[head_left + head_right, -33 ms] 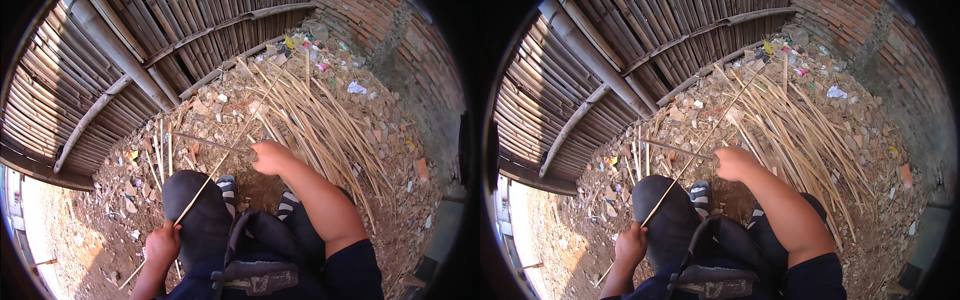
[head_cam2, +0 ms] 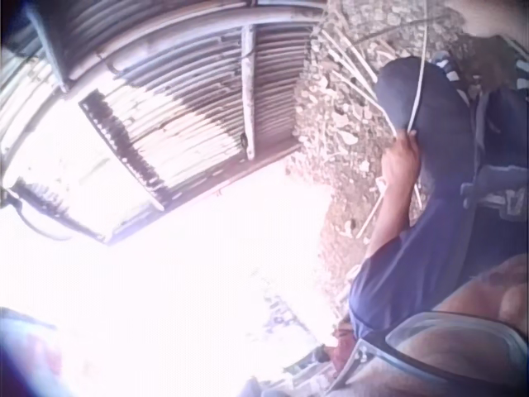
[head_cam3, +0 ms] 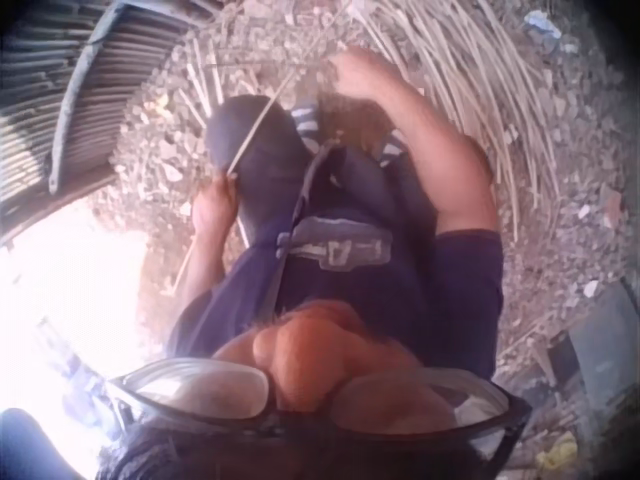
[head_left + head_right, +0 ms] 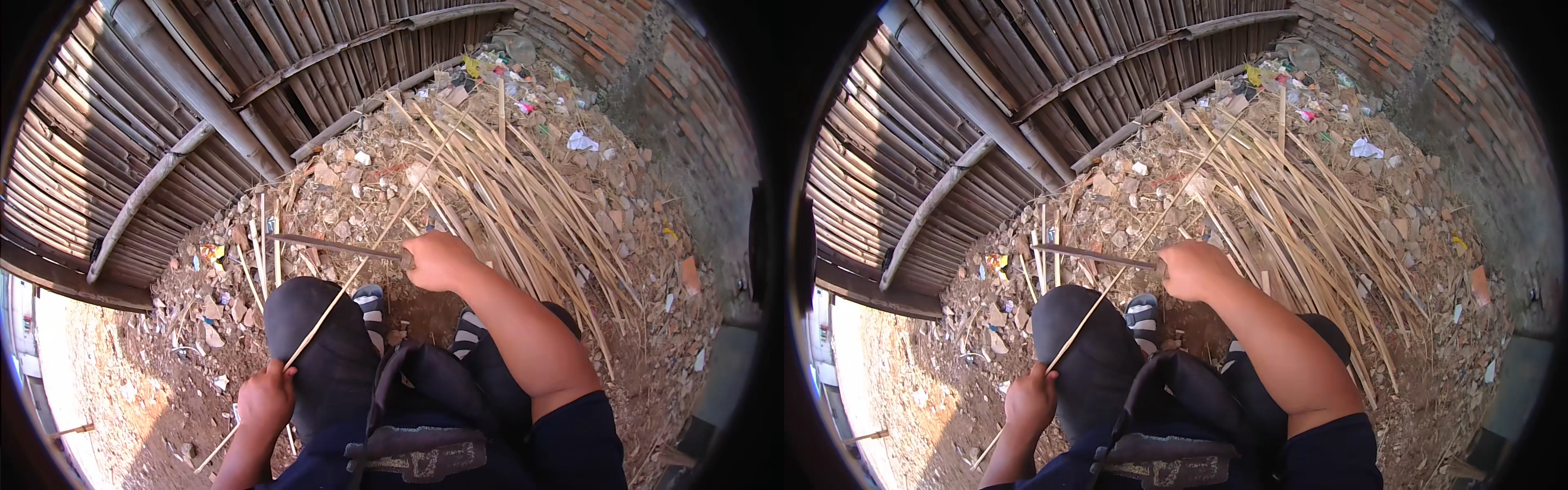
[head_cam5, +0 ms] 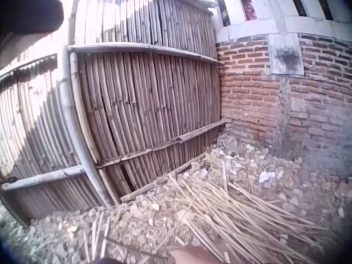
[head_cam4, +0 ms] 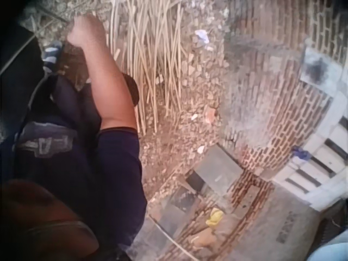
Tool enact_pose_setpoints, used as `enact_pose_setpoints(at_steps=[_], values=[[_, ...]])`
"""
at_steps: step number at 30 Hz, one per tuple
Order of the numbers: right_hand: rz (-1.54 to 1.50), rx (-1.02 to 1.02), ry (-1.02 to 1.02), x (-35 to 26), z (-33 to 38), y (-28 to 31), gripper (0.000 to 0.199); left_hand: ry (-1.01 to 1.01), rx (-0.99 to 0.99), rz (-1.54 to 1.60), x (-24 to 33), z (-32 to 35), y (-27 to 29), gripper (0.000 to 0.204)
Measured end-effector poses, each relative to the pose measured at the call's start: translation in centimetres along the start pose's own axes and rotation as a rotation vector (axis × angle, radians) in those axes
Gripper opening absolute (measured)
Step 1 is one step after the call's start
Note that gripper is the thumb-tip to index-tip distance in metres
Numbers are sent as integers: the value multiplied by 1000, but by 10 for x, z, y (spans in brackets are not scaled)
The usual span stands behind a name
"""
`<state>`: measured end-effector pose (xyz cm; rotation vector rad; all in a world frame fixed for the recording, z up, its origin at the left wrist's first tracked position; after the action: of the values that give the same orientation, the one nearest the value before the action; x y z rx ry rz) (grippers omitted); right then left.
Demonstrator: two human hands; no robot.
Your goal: The person holds a bamboo strip and shaves the surface using a large knife, repeatedly drawing the blade along the length of the material.
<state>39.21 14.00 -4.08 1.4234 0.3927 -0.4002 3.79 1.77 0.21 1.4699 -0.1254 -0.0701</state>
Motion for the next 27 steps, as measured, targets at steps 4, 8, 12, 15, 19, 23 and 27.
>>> enact_pose_setpoints(at_steps=[4,8,12,15,19,23,27], values=[[-94,-78,-91,33,-14,-8,31,-33,33,25,8,-7,6,26],[36,-93,-46,-10,2,8,38,-24,29,-1,2,-4,1,27],[24,-77,-96,14,-7,5,37,-19,50,1,4,-4,-5,27],[-4,41,-149,28,-8,11,37,-23,34,-22,7,-7,3,28],[81,-35,68,-10,5,3,28,-22,28,-15,2,-1,0,28],[-46,98,-83,24,-7,-1,32,-22,42,39,1,-7,-9,27],[-52,148,-189,50,-10,4,34,-2,21,46,5,-8,5,24]])
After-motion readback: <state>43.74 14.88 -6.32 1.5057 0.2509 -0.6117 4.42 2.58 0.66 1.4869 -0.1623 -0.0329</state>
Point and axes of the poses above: each hand's wrist, its own z-axis away from the middle knuckle, its own y-axis out of the back of the hand, x = y × z, the point moved 3 cm from there along -z, towards the middle knuckle, and after that the axes turned 9 degrees about x, right-handed, at the moved point
